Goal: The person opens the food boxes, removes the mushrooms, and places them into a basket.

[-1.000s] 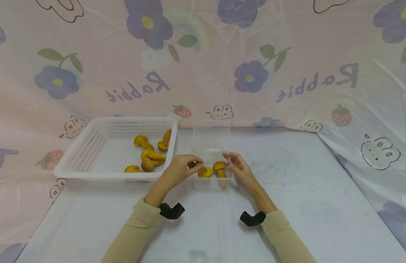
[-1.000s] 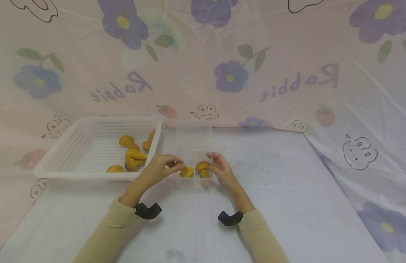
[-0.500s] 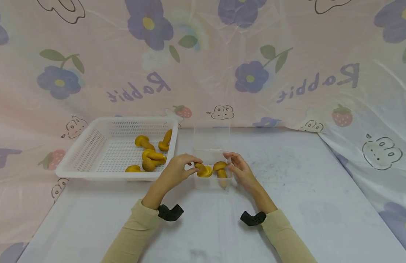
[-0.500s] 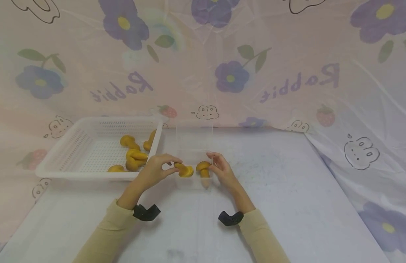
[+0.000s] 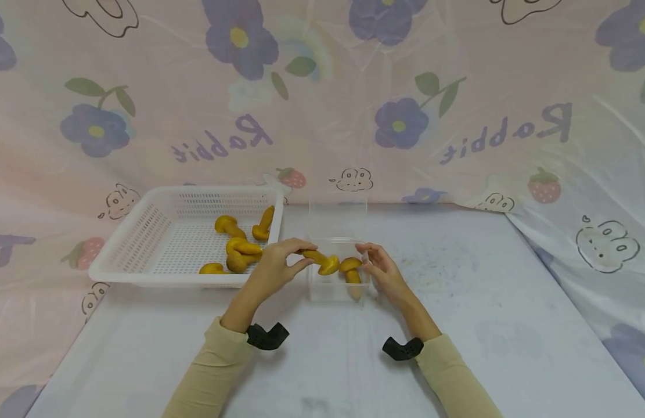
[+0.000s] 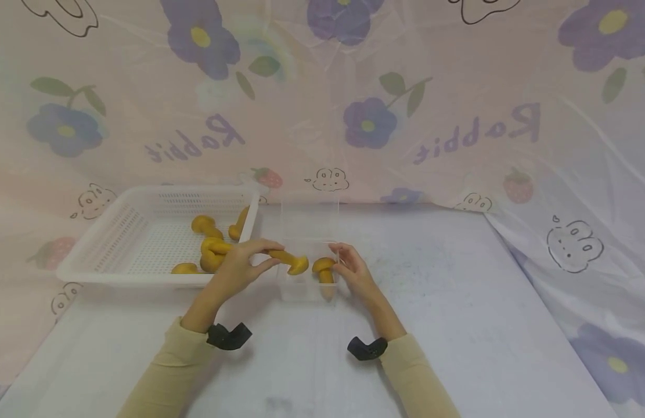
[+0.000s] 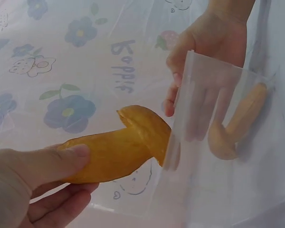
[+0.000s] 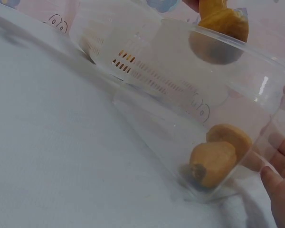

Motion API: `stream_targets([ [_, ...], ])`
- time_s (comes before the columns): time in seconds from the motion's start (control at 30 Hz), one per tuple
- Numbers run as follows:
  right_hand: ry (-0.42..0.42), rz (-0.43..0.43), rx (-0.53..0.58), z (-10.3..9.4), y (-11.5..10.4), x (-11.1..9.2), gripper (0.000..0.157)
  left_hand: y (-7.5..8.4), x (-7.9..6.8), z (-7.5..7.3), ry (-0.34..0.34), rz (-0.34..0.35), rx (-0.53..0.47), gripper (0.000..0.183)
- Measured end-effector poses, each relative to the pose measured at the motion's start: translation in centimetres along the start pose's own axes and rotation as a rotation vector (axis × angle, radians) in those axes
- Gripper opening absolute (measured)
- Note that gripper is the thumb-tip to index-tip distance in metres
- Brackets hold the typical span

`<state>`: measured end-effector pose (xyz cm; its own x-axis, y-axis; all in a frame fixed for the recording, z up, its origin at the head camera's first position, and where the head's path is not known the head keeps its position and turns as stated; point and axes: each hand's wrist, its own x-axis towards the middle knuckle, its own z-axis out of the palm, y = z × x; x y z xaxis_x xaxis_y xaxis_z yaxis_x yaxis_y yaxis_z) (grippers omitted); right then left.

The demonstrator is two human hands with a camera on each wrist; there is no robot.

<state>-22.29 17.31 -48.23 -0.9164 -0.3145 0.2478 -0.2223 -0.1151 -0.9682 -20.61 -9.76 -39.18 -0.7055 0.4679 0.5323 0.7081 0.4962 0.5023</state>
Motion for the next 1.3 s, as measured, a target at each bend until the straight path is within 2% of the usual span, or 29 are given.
stream_targets([
  [0.4,0.021,0.073,-0.074,0.1,-0.3,0.0,0.041,-0.4,0.3,-1.8,0.132,0.001,-0.073,0.028],
  [0.73,0.011,0.049,-0.045,0.3,-0.6,-0.1,0.040,-1.2,0.1,-3.2,0.225,0.002,-0.047,0.027],
  [0.87,0.011,0.043,-0.055,0.2,-0.5,-0.2,0.040,-1.6,-0.2,-4.0,0.288,-0.018,-0.066,0.027],
  [1.03,0.002,0.021,-0.043,0.1,-0.3,-0.1,0.039,-2.4,-0.8,-5.2,0.364,-0.054,-0.137,0.027],
  [1.3,0.009,0.026,-0.043,0.1,-0.3,-0.1,0.035,-3.2,-1.5,-7.0,0.422,-0.111,-0.187,0.028],
])
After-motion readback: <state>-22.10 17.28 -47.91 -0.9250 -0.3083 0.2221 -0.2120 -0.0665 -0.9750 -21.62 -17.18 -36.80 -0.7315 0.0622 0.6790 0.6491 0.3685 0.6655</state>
